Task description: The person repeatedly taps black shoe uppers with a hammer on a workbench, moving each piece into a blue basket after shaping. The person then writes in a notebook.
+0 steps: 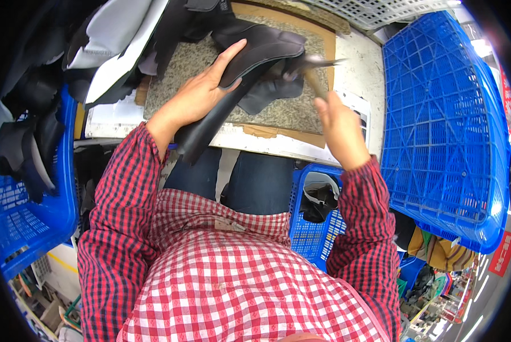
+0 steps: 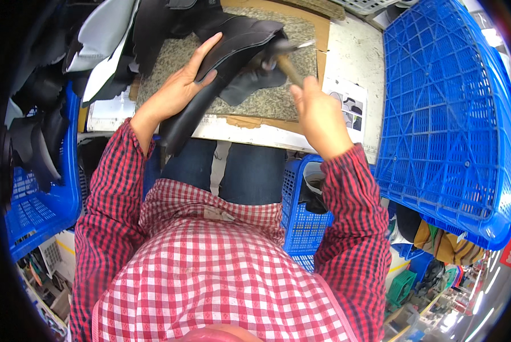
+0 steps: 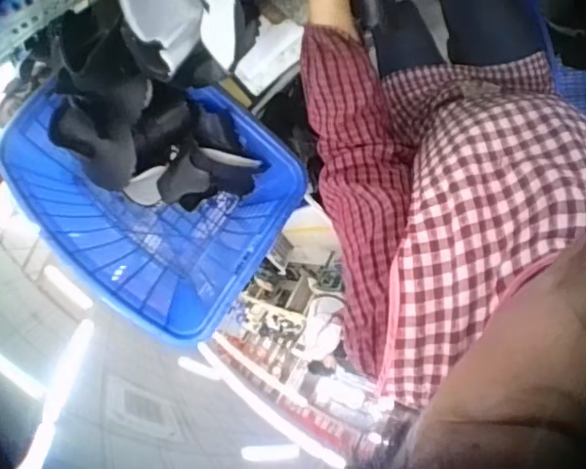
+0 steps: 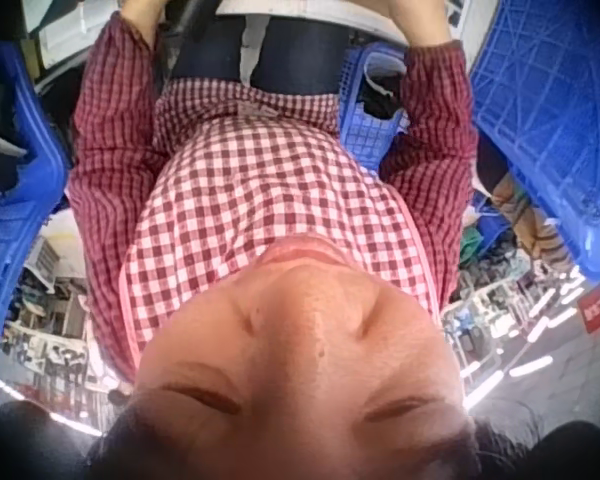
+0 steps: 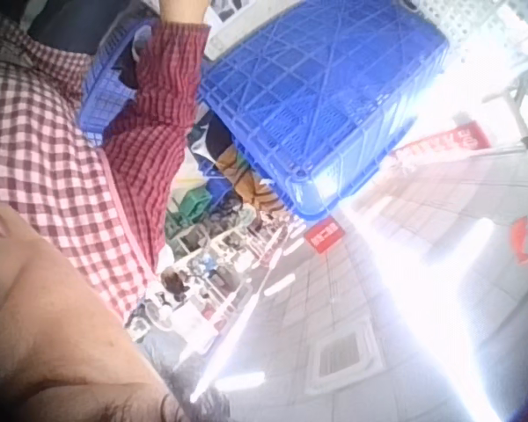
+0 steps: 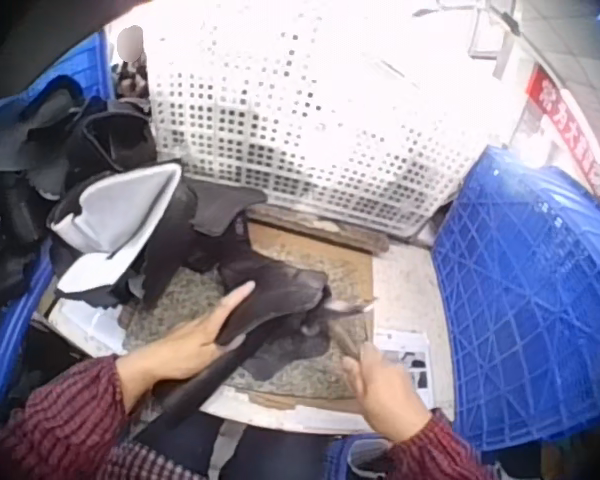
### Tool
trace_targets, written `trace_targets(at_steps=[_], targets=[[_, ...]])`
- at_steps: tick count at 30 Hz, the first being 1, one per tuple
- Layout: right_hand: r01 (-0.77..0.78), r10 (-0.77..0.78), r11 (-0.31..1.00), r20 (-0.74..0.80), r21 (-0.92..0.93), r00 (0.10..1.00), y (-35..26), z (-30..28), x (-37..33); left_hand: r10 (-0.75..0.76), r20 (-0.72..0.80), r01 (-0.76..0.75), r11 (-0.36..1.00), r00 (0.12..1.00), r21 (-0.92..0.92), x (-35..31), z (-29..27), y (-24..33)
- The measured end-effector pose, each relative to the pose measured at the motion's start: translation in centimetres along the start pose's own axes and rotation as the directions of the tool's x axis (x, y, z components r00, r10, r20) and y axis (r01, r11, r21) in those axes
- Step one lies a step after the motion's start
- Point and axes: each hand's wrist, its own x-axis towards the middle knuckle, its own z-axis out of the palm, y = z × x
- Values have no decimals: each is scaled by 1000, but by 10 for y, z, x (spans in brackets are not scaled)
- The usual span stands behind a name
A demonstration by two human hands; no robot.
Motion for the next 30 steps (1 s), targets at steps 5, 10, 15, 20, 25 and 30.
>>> trace_targets(at_steps=[5, 10, 15, 20, 25, 30], targets=[[138, -163, 976, 148, 166, 975, -5, 8, -1, -9, 17, 10, 1000, 1000, -17, -1, -1, 2], [88, -68, 983, -125, 161, 990, -6, 6, 0, -2, 3, 2, 999, 1000, -43, -1, 0, 1], [219, -223, 973, 40, 71, 974, -5, 8, 2, 98, -10, -99, 994, 995, -54, 0, -1, 0], [112, -117, 967, 5, 229, 993, -18, 0, -9, -27, 14, 28, 997, 1000, -72, -2, -2, 3], [296, -297, 955, 71, 28, 952, -18, 8, -14, 4, 16, -2, 996, 1000, -89, 0, -1, 2], [92, -120, 940, 66, 329, 991, -11, 15, -27, -75, 3, 75, 996, 997, -54, -1, 0, 4]])
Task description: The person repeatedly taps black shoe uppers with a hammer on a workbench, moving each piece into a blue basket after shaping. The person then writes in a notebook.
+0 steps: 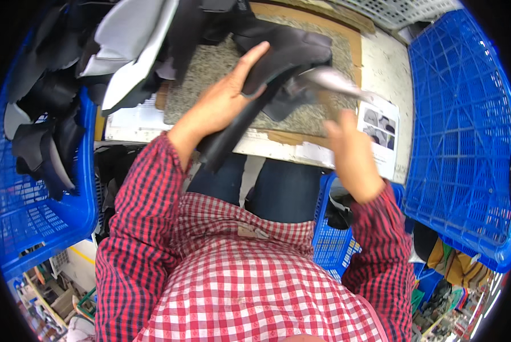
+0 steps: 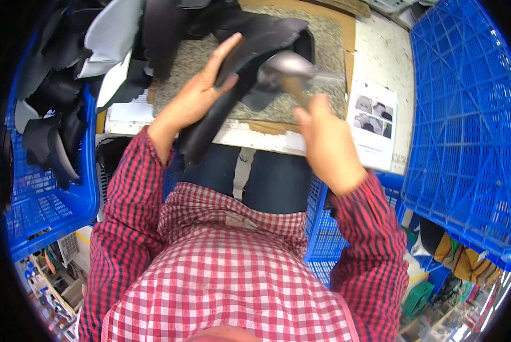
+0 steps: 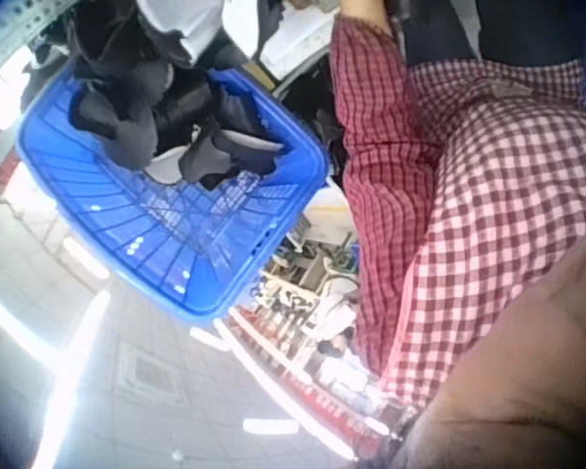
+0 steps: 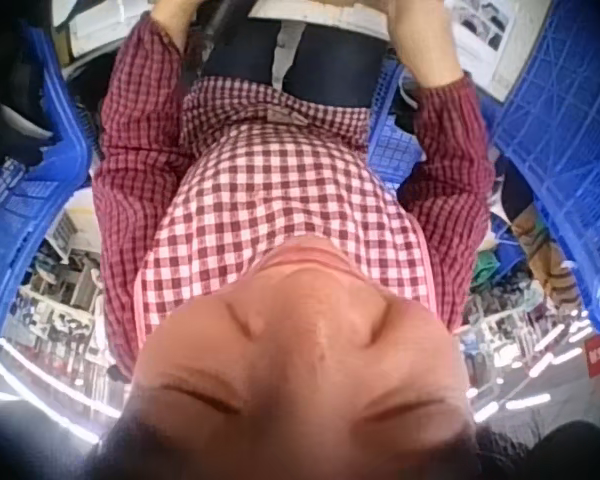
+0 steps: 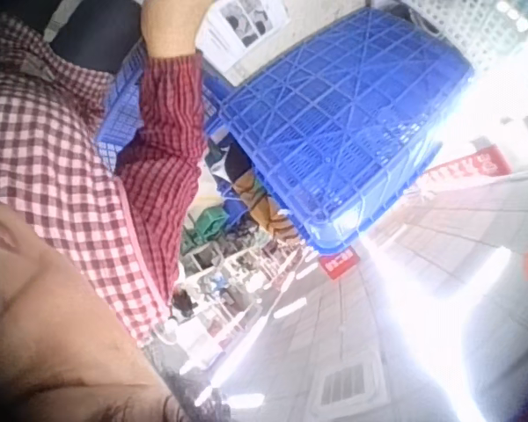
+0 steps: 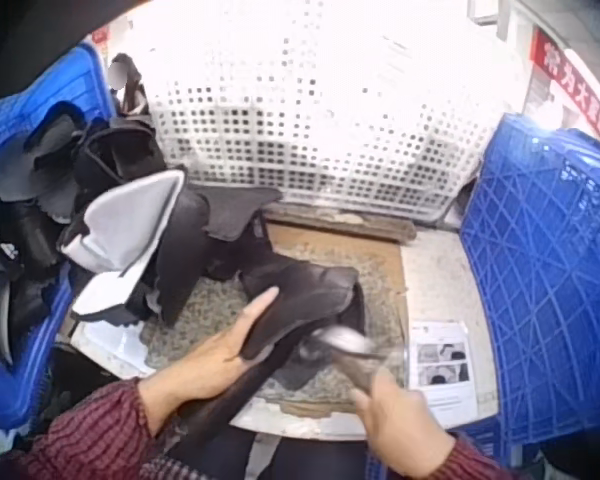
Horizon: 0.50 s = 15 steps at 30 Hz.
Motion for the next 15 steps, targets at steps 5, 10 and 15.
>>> trace_targets(at_steps=[5, 10, 15], targets=[[100, -113, 974, -54, -201, 992, 9, -1, 5, 104, -16, -103, 994, 994, 26, 1, 4, 1], [22, -7, 986, 94, -165, 996, 7, 0, 2, 56, -7, -56, 998, 998, -24, 1, 4, -3], [63, -84, 976, -97, -208, 992, 4, -4, 8, 170, -76, -168, 985, 982, 34, 3, 5, -9]])
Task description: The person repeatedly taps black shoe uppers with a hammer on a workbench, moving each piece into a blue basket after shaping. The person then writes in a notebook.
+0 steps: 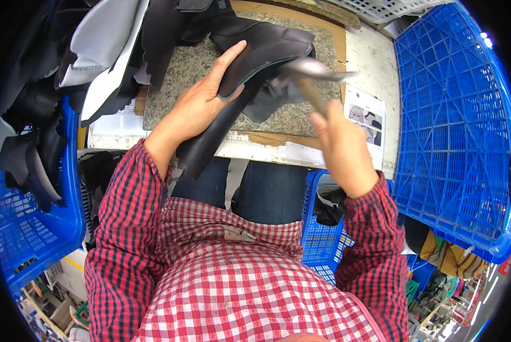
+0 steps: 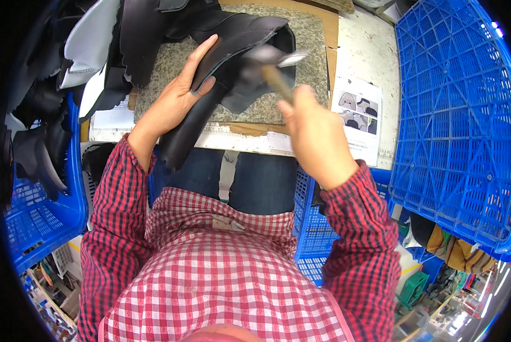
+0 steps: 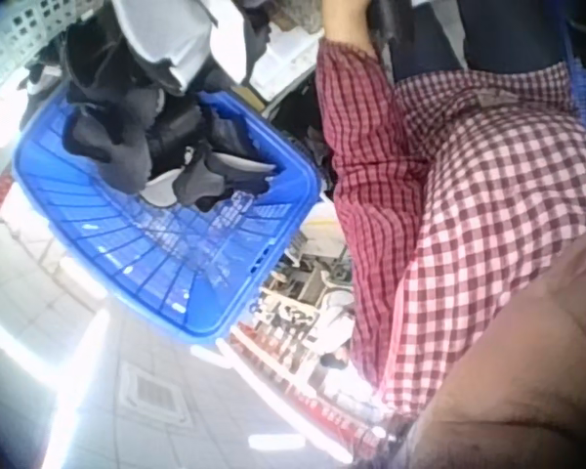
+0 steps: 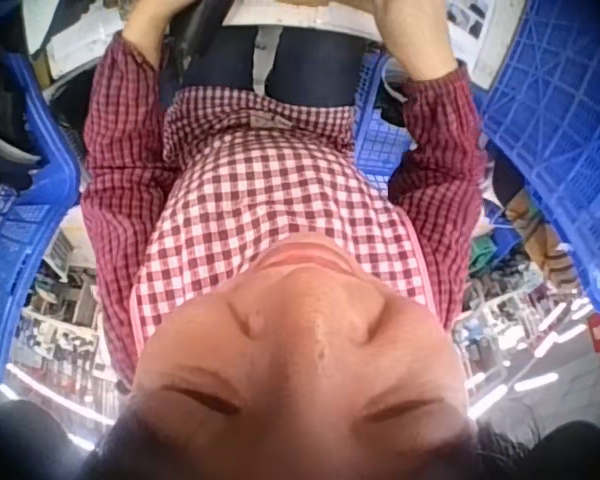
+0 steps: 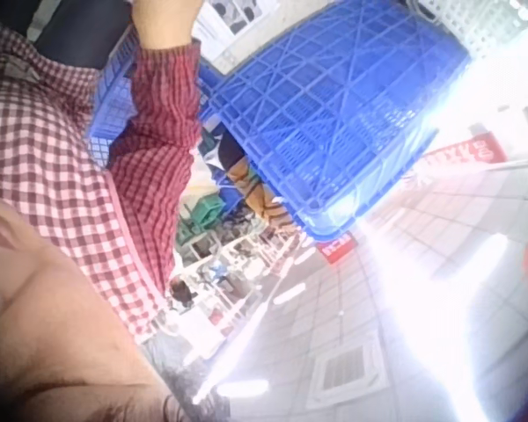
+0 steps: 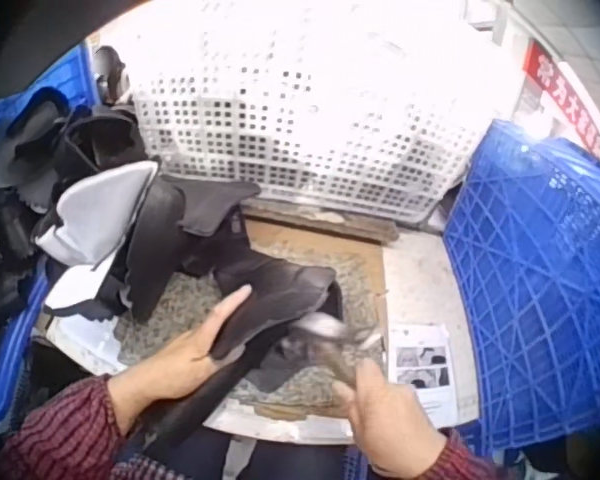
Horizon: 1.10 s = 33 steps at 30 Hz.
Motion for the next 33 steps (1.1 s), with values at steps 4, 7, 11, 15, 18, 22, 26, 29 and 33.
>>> trace_targets(at_steps=[4, 7, 11, 15, 18, 22, 26, 29, 33], targets=[[-11, 12, 1000, 158, -10, 987, 6, -5, 14, -22, -8, 23, 999, 1000, 25, -2, 1, 1], [20, -15, 995, 54, -95, 998, 12, -11, 13, 13, -12, -13, 1000, 1000, 19, 0, 0, 3], [-77, 80, 997, 92, -27, 993, 15, -8, 3, -44, 6, 44, 999, 999, -11, -1, 1, 5], [-43, 48, 997, 84, -61, 995, 6, -15, 5, -7, 11, 7, 1000, 1000, -28, -1, 0, 5], [-135, 141, 988, -85, 75, 986, -6, -23, 8, -68, 50, 73, 992, 996, -100, -2, 0, 6], [-8, 10, 1000, 256, -8, 967, -13, 0, 17, -57, 48, 59, 996, 997, -59, 0, 1, 4], [20, -22, 1000, 125, 21, 992, 10, 8, -3, -69, -10, 69, 997, 998, 15, -3, 5, 2], [-90, 84, 975, 36, 205, 996, 16, 4, -35, -9, -37, 15, 990, 999, 144, -5, 6, 6], [-148, 122, 944, 105, 294, 987, 6, 0, -69, -32, 156, -70, 790, 987, 609, 20, -11, 43]])
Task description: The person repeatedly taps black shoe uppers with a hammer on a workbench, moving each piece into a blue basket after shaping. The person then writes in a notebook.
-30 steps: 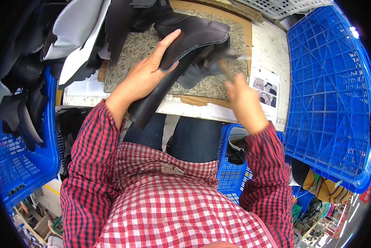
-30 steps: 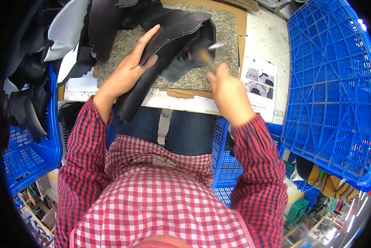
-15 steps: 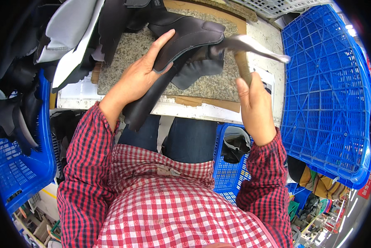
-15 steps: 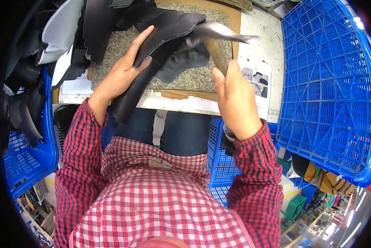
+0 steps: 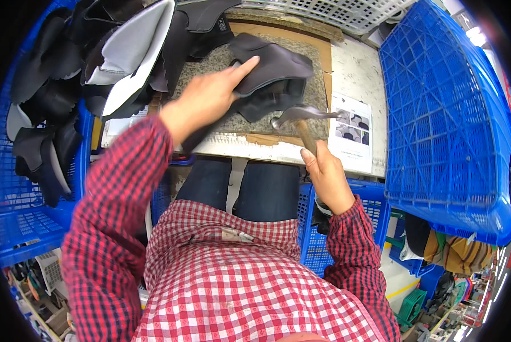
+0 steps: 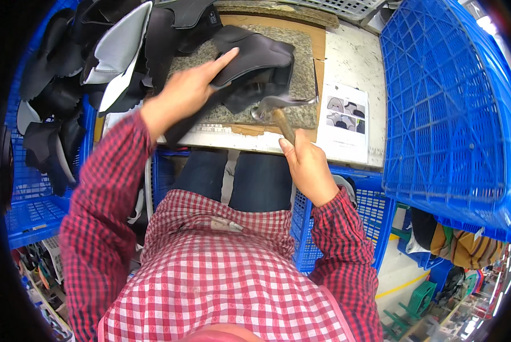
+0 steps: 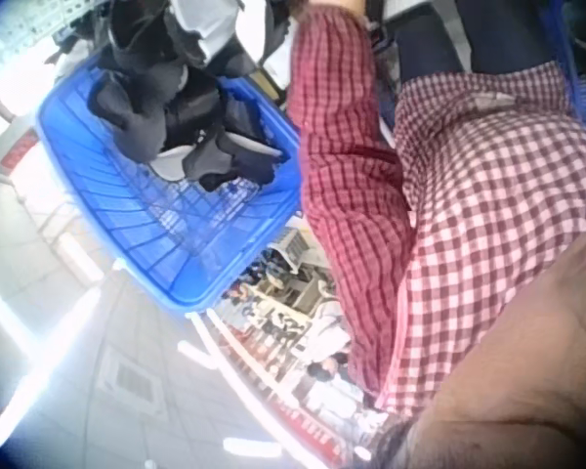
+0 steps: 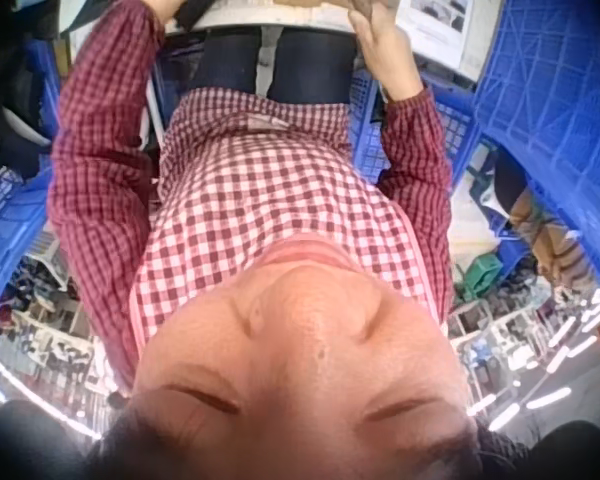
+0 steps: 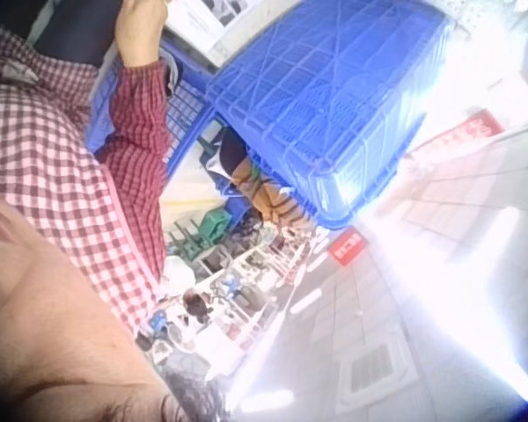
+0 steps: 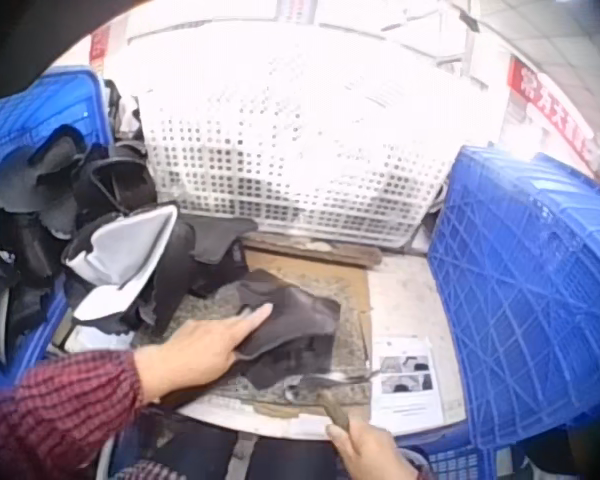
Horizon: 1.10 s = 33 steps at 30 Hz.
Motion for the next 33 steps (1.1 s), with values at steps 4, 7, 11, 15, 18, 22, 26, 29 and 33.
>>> trace_targets(at_steps=[4, 7, 11, 15, 18, 22, 26, 29, 33], targets=[[-14, 8, 997, -80, -74, 997, -10, -18, -21, 519, 258, -525, 470, 815, 709, 64, -76, 40], [52, -84, 987, -214, -151, 973, -12, -33, -24, 796, 356, -693, 108, 490, 712, 113, -113, 84], [-42, -4, 980, -232, -194, 973, 5, -31, -16, 799, -381, -581, 600, 464, 550, 98, -65, 116], [-149, 128, 980, -156, -131, 979, 35, -11, -10, 457, -220, -455, 888, 862, 64, 32, 14, 102], [-124, 109, 989, -168, -79, 980, 45, -2, -6, 360, -230, -342, 933, 904, 115, 9, 57, 93], [-81, 80, 997, -76, -10, 994, 39, -3, 3, 381, -400, -356, 924, 834, 139, 36, 49, 64], [-39, 39, 999, 20, -32, 999, 34, -8, 15, 463, -292, -511, 853, 837, -111, 67, 9, 13], [-32, 39, 997, 104, -64, 994, 29, -16, 25, 494, -267, -536, 836, 828, -116, 75, 6, -3], [-5, 19, 991, 98, -134, 995, 14, -37, 40, 505, -298, -543, 838, 810, -57, 89, 20, 5]])
